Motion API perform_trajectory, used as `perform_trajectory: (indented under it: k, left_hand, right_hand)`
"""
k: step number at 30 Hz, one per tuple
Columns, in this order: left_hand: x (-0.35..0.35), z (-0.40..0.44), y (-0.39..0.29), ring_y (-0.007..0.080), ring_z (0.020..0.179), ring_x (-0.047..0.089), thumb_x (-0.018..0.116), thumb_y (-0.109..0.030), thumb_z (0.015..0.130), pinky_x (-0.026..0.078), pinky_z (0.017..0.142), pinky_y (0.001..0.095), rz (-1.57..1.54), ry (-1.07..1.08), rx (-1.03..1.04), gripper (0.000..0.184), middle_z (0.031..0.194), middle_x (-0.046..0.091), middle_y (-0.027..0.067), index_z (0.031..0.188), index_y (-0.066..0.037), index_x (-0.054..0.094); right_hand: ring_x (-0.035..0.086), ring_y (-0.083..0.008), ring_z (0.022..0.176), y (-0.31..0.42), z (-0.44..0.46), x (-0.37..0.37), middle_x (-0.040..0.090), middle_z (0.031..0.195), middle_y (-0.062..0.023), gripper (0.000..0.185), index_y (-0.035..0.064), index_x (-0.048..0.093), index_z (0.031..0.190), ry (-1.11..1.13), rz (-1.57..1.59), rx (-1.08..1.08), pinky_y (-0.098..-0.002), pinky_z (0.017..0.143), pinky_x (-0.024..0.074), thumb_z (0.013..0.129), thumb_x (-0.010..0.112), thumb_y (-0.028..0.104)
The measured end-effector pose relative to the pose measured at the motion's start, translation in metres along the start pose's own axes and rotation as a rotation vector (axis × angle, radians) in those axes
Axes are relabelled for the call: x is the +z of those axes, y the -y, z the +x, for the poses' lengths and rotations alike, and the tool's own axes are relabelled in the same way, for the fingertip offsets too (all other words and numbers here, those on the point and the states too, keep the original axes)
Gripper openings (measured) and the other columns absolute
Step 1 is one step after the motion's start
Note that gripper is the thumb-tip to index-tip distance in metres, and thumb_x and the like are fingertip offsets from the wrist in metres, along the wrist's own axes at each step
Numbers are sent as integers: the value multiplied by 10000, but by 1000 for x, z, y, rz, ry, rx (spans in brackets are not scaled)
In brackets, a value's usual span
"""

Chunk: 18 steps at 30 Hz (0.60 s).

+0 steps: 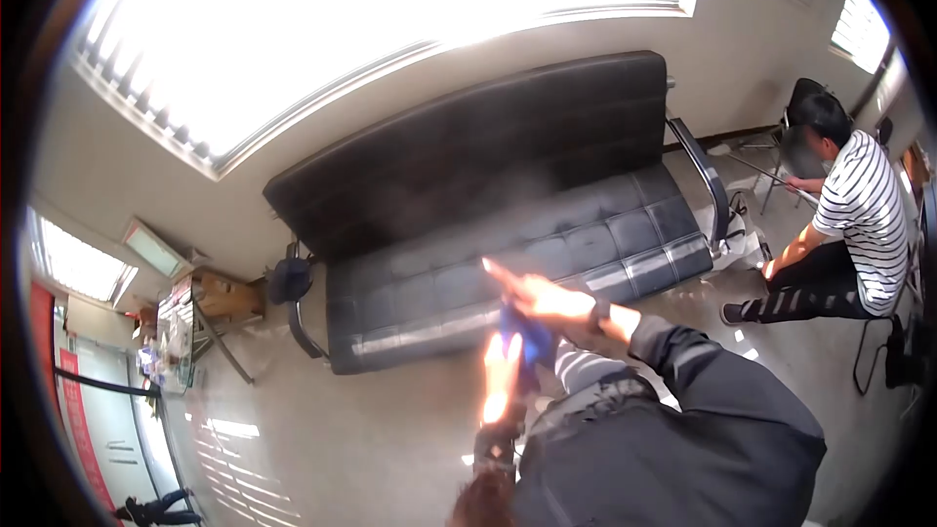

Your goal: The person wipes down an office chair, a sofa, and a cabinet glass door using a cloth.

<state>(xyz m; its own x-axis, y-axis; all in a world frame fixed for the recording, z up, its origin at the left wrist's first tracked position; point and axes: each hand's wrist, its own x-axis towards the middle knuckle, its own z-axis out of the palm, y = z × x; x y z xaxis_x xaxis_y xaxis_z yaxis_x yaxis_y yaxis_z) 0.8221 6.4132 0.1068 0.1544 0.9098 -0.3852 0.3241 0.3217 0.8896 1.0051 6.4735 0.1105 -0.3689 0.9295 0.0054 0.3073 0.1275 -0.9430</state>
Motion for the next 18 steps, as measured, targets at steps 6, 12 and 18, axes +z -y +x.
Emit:
perform_trajectory:
  k: [6,12,18]
  left_hand:
    - [29,84,-5,297,946,651,622,-213,911,507,853,401,35,-148,199,381,1038,663,213,1200,31,572]
    - [0,207,-93,202,552,613,532,-147,918,513,538,333,-110,246,78,203,784,646,126,1040,15,544]
    - [54,290,35,276,856,681,635,-292,861,534,784,417,403,272,76,376,947,686,190,1109,-12,592]
  right_hand:
    - [620,-312,932,-36,83,-48,631,999,-165,690,167,306,1508,-68,-51,85,-411,866,497,857,531,128]
    - [623,-253,970,-142,166,-33,641,1039,-133,294,39,591,1117,-568,547,395,-386,828,518,1013,437,268]
    - [618,-240,878,-169,144,-45,660,1015,-108,329,50,600,1040,-704,1347,705,-396,785,532,1000,430,329]
